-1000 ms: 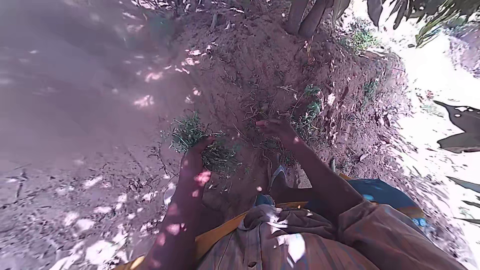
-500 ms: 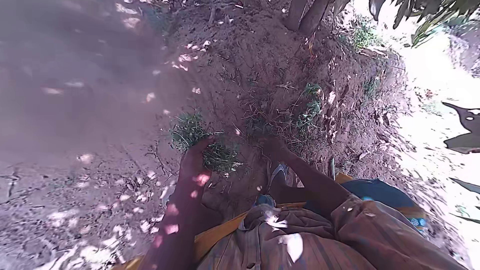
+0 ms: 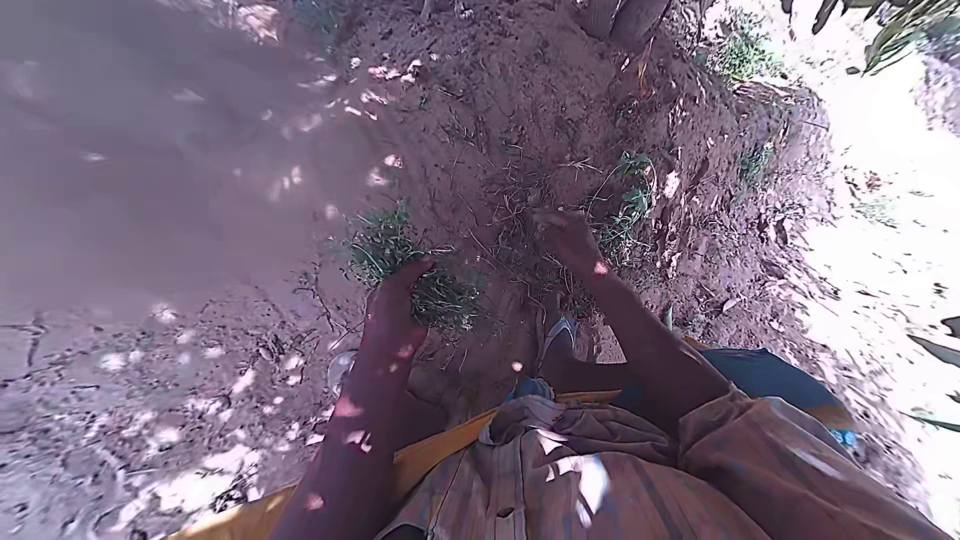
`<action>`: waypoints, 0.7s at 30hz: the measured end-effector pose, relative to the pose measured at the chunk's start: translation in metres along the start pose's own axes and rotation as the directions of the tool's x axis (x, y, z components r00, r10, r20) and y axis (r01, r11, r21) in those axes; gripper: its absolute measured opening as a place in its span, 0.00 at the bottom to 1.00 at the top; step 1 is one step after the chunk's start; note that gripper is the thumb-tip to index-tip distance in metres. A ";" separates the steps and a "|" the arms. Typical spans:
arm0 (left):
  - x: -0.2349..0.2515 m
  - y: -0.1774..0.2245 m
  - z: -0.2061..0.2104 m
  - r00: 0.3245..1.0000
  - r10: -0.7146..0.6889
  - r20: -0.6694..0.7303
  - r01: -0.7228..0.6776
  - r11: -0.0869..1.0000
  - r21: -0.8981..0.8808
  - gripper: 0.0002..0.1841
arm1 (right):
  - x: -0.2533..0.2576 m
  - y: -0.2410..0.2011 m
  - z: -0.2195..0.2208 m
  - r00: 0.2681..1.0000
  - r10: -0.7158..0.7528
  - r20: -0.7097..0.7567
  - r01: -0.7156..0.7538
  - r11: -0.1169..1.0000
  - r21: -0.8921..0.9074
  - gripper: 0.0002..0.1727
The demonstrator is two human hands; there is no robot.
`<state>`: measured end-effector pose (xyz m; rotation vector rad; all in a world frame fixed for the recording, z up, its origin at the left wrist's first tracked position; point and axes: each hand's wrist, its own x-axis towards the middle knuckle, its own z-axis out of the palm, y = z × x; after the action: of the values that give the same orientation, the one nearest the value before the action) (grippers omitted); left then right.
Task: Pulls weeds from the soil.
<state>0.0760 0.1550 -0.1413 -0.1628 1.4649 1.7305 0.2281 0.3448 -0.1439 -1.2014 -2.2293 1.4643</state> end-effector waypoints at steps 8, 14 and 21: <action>0.003 -0.002 -0.001 0.999 0.040 0.019 -0.040 0.999 0.007 0.04 | -0.011 0.020 0.016 0.890 0.381 0.251 -0.124 0.731 -0.671 0.20; 0.005 -0.003 -0.002 0.998 0.058 0.026 -0.059 0.998 0.023 0.03 | -0.005 0.009 0.018 0.999 -0.041 -0.017 0.026 0.862 -0.507 0.19; 0.001 -0.001 -0.001 0.996 0.035 0.077 -0.038 0.999 0.032 0.05 | 0.001 0.085 0.036 0.975 0.127 0.182 0.011 0.790 -0.613 0.41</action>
<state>0.0756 0.1542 -0.1432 -0.0521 1.4487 1.7210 0.2507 0.3359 -0.2334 -1.3301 -2.9841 0.9275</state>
